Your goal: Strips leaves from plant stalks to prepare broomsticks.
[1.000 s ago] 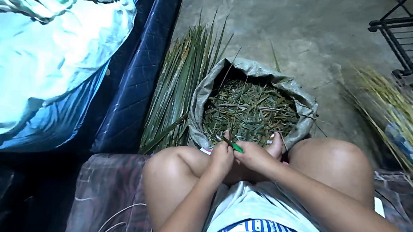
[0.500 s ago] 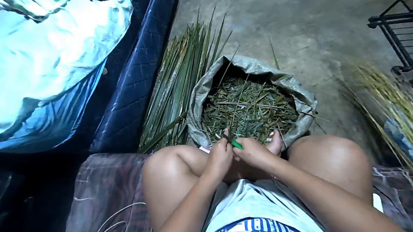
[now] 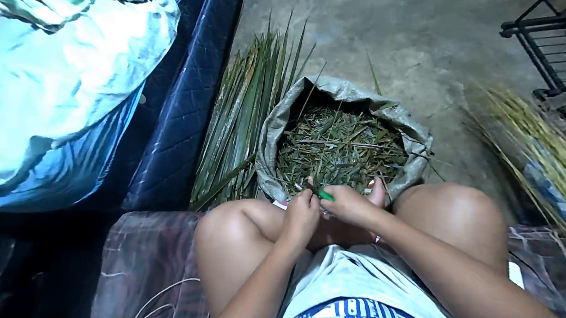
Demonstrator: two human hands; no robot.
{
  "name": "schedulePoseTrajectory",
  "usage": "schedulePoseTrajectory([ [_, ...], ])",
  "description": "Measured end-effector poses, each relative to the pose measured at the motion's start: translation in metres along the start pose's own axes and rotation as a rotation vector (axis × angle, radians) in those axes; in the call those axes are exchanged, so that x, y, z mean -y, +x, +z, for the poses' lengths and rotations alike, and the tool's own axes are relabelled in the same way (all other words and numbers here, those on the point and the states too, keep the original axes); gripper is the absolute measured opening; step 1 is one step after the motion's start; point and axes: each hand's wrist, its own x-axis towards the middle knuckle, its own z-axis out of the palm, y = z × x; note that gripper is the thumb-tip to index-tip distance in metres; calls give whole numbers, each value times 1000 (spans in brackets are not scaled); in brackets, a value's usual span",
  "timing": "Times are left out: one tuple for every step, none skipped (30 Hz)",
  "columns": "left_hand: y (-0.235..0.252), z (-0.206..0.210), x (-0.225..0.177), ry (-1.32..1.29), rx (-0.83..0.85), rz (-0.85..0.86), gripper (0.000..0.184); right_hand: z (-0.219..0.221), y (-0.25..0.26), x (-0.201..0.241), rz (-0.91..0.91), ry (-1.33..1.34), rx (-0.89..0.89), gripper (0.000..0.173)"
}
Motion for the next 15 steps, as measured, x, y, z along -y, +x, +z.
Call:
schedulePoseTrajectory([
  [0, 1, 1, 3, -11, 5, 34, 4, 0, 1, 4, -2, -4, 26],
  [0, 2, 2, -4, -14, 15, 34, 5, 1, 0, 12, -33, -34, 27],
  [0, 3, 2, -17, -10, 25, 36, 3, 4, 0, 30, -86, -70, 29],
  [0, 2, 1, -25, 12, 28, 41, 0, 9, -2, 56, -136, -110, 31],
  [-1, 2, 1, -16, 28, 32, 46, -6, 14, -4, 92, -175, -157, 33],
  [-1, 3, 0, 2, 31, 38, 47, -12, 20, -7, 130, -198, -212, 35],
  [-2, 4, -1, 24, 38, 45, 48, -20, 26, -12, 173, -203, -263, 36],
  [-4, 5, -2, 51, 46, 49, 49, -28, 31, -16, 213, -195, -310, 35],
  [-5, 6, -3, 76, 48, 55, 49, -35, 35, -20, 235, -177, -345, 34],
  [-6, 7, -3, 99, 46, 60, 50, -40, 35, -21, 237, -144, -348, 33],
  [-6, 7, -4, 114, 42, 61, 50, -42, 31, -19, 215, -108, -324, 32],
  [-5, 7, -4, 120, 36, 57, 50, -39, 25, -16, 173, -72, -269, 32],
  [-4, 7, -4, 123, 31, 48, 50, -32, 18, -11, 122, -44, -190, 31],
  [-4, 6, -4, 126, 25, 40, 48, -23, 10, -7, 78, -22, -112, 30],
  [-4, 5, -5, 128, 18, 35, 46, -14, 5, -4, 42, -19, -58, 29],
])
